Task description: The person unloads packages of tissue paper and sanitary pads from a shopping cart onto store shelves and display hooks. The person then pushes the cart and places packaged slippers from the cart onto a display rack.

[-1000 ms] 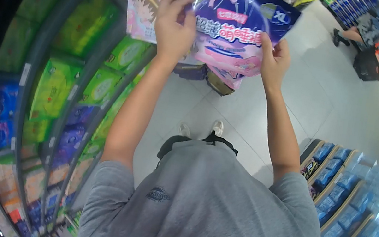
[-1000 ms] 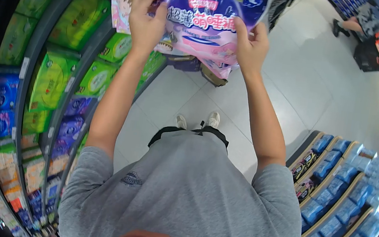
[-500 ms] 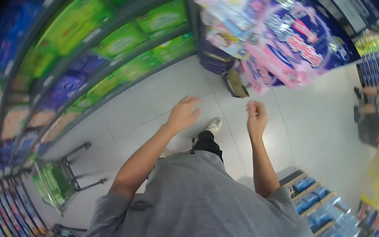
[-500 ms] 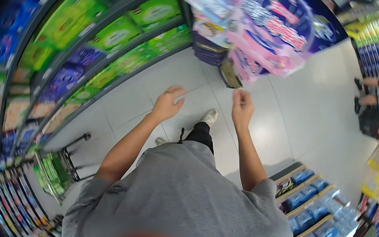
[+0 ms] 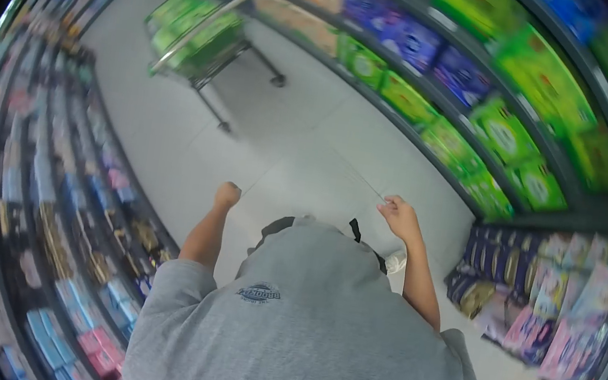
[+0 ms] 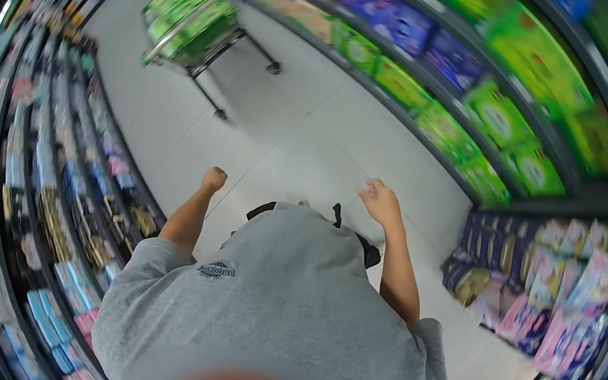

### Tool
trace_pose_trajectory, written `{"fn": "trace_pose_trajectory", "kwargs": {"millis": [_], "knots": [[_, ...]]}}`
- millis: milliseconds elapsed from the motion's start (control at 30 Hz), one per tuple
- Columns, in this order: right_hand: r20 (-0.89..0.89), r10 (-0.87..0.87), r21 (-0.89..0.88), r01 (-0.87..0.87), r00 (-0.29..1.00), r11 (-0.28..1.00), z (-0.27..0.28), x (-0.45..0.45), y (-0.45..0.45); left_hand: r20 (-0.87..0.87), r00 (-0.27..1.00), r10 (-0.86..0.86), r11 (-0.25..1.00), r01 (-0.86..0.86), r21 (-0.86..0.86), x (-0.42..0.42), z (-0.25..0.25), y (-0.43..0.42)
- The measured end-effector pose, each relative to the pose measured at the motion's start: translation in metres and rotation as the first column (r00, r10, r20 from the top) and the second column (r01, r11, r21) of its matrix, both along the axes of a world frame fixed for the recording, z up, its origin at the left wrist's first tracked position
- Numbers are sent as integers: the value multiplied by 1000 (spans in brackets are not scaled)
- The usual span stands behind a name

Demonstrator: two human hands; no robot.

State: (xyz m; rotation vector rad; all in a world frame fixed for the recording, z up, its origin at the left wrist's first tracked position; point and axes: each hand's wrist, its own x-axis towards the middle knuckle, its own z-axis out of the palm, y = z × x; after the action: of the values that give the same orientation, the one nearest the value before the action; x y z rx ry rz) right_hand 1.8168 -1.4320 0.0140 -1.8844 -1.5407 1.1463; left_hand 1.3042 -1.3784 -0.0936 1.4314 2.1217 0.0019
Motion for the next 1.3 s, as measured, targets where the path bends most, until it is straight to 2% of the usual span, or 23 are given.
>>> {"fn": "trace_pose_trajectory", "kwargs": {"millis": [67, 133, 200, 300, 333, 367, 400, 467, 500, 633, 667, 700, 733, 767, 800, 833, 867, 900, 933, 967, 1067, 1167, 1300], "knots": [[-65, 97, -27, -99, 993, 995, -12, -47, 45, 98, 965, 242, 970, -244, 4, -82, -53, -30], [-119, 163, -58, -171, 979, 984, -41, -78, 76, 194, 898, 394, 919, -387, -74, -103, -29, -64], [-302, 39, -124, -80, 952, 989, -93, -92, 101, 278, 798, 535, 845, -511, -160, -117, -28, -82], [-67, 163, -360, -176, 984, 916, -161, -78, 103, 396, 553, 733, 670, -689, -276, -126, -59, -123], [-4, 264, -477, -234, 964, 847, -195, -61, 99, 421, 489, 764, 629, -708, -321, -123, -69, -137], [116, 528, -483, -416, 841, 770, -223, -49, 96, 417, 425, 803, 581, -712, -394, -121, -82, -144], [98, 423, -643, -268, 901, 718, -213, -53, 95, 409, 360, 839, 531, -708, -465, -117, -92, -152], [55, 4, -769, 40, 998, 638, -209, -54, 93, 325, 262, 909, 411, -696, -588, -98, -86, -151], [88, -189, -861, 170, 978, 479, -211, -60, 105, 302, 265, 916, 399, -685, -610, -97, -83, -145], [41, 21, -808, 20, 999, 588, -208, -91, 196, 278, 214, 936, 345, -709, -615, -116, -76, -85], [110, 26, -801, 73, 994, 594, -211, -106, 232, 274, 174, 946, 310, -736, -602, -128, -73, -64], [183, 25, -791, 132, 983, 597, -214, -119, 267, 346, 214, 914, 379, -755, -534, -144, -72, -45], [128, 275, -636, -133, 953, 760, -225, -127, 314, 307, 272, 912, 397, -774, -494, -164, -71, -15], [142, 359, -529, -236, 922, 815, -225, -150, 366, 247, 420, 873, 487, -769, -414, -192, -81, 10], [182, 434, -411, -333, 882, 849, -221, -174, 419, 78, 576, 814, 579, -814, -36, -211, -121, 19], [214, 417, -35, -420, 883, 907, -225, -198, 466, -133, 661, 738, 674, -733, 92, -222, -81, 65], [250, 448, 72, -478, 858, 875, -215, -229, 520, -2, 546, 838, 542, -832, 120, -235, -42, 111], [9, 271, 134, -270, 963, 954, -167, -279, 564, 30, 514, 857, 496, -841, 217, -260, -30, 152], [-47, 255, 286, -232, 966, 930, -147, -317, 609, 182, 417, 890, 359, -889, 285, -274, 8, 203], [-191, 236, 347, -159, 953, 924, -106, -360, 642, 348, 395, 850, 224, -870, 439, -287, 26, 243], [-217, 239, 553, -82, 946, 829, -9, -456, 697, 494, 563, 663, 118, -730, 673, -316, 80, 331], [-366, 359, 609, -71, 858, 790, 40, -533, 710, 411, 692, 594, 222, -632, 743, -315, 147, 407], [-267, 467, 594, -237, 843, 769, 33, -591, 719, 405, 779, 478, 391, -602, 696, -339, 135, 494]]}}
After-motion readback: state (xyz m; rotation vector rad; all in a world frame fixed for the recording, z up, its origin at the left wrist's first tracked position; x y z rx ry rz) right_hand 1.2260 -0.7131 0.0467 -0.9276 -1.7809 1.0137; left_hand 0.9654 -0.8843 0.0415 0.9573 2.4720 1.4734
